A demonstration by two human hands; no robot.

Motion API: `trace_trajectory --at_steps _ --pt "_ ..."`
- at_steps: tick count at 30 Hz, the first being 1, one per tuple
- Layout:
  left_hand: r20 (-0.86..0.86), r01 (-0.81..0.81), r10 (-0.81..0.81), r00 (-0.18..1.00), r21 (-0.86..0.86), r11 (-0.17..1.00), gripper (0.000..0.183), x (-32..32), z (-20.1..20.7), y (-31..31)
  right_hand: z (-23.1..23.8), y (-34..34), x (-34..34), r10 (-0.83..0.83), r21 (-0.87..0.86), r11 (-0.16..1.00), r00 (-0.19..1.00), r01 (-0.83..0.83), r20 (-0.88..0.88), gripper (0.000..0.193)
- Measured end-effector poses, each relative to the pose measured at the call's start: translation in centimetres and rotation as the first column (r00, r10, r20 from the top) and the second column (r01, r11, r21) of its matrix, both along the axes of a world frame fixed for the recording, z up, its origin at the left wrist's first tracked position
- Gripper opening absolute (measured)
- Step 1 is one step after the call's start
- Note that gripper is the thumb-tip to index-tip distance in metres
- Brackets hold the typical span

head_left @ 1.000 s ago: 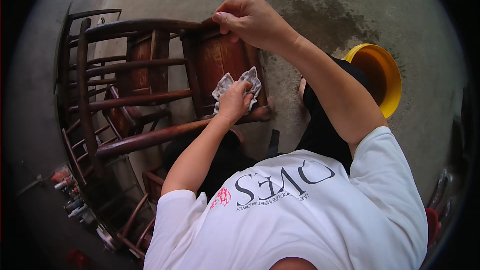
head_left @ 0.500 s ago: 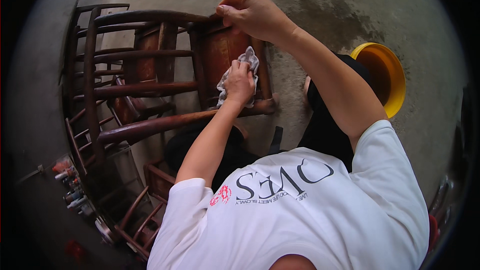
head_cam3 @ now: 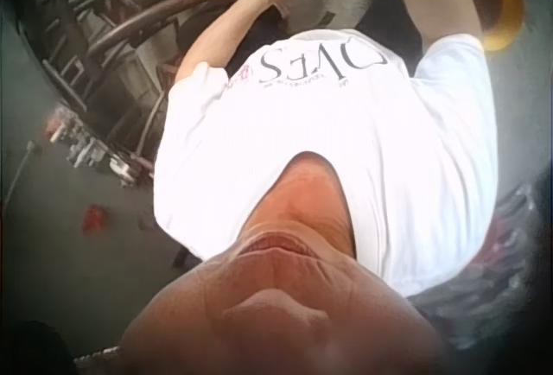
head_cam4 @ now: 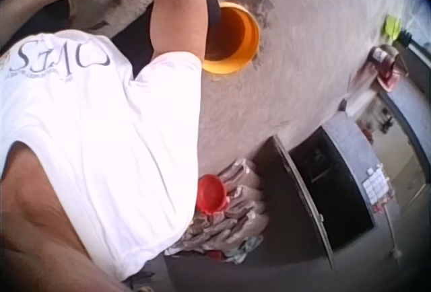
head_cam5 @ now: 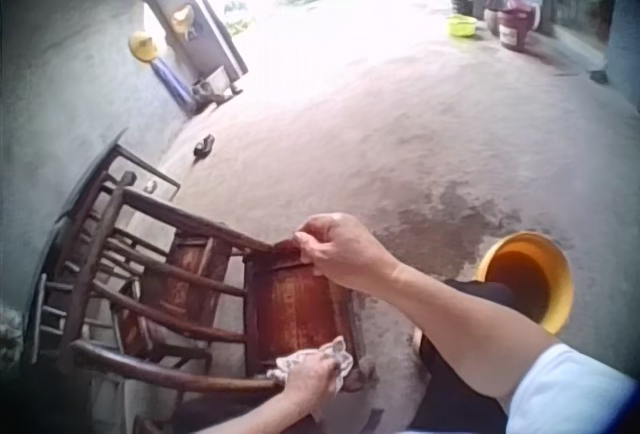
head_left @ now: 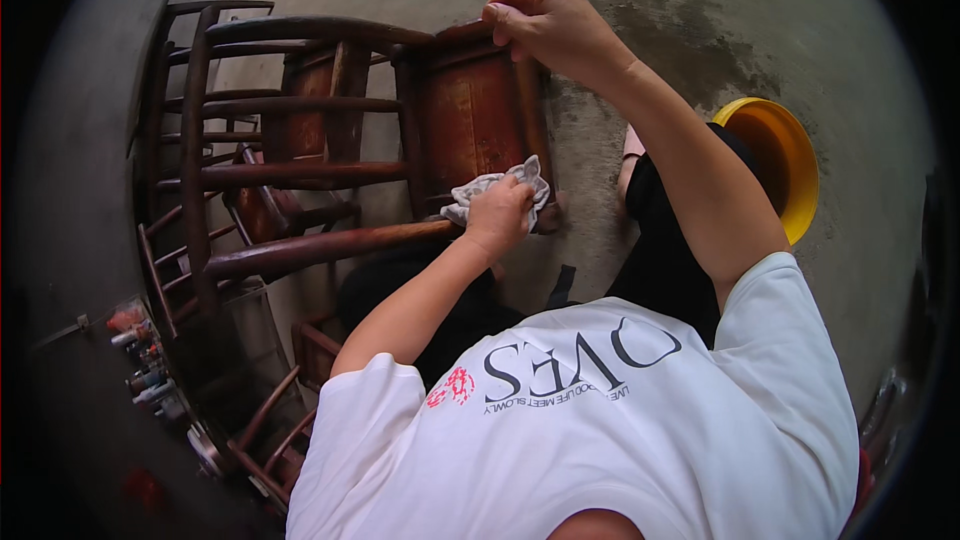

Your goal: Cleaning and wiping wooden chairs with a wet cloth and a bucket of water.

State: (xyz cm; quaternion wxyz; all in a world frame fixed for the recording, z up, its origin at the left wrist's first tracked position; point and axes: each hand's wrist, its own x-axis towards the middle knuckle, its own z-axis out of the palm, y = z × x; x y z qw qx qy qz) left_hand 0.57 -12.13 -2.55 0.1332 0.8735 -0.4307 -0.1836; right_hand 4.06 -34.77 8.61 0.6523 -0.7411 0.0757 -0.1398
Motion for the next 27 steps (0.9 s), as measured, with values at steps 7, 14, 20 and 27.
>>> trace_trajectory --at_steps 7,14,20,27 --pt "0.062 0.079 -0.089 0.994 0.15 0.986 0.025 0.1 -0.3 -1.0 -0.2 0.9 0.8 0.007 -0.018 1.0 0.999 -0.007 0.042 0.029" --pt "0.153 -0.239 0.247 0.957 -0.07 0.968 0.016 2.9 -2.9 -3.8 -0.6 1.8 1.8 0.032 -0.008 0.999 0.999 -0.031 0.033 0.028" --pt "-0.079 -0.098 0.082 0.994 -0.226 0.969 0.017 1.6 -1.9 -0.4 -0.8 1.1 1.7 -0.005 -0.049 0.999 1.0 0.006 0.009 0.028" --pt "0.112 -0.143 0.166 0.98 -0.185 0.972 0.011 3.5 -3.2 -2.8 0.5 0.1 1.6 -0.042 0.024 0.999 0.997 0.04 0.068 0.027"
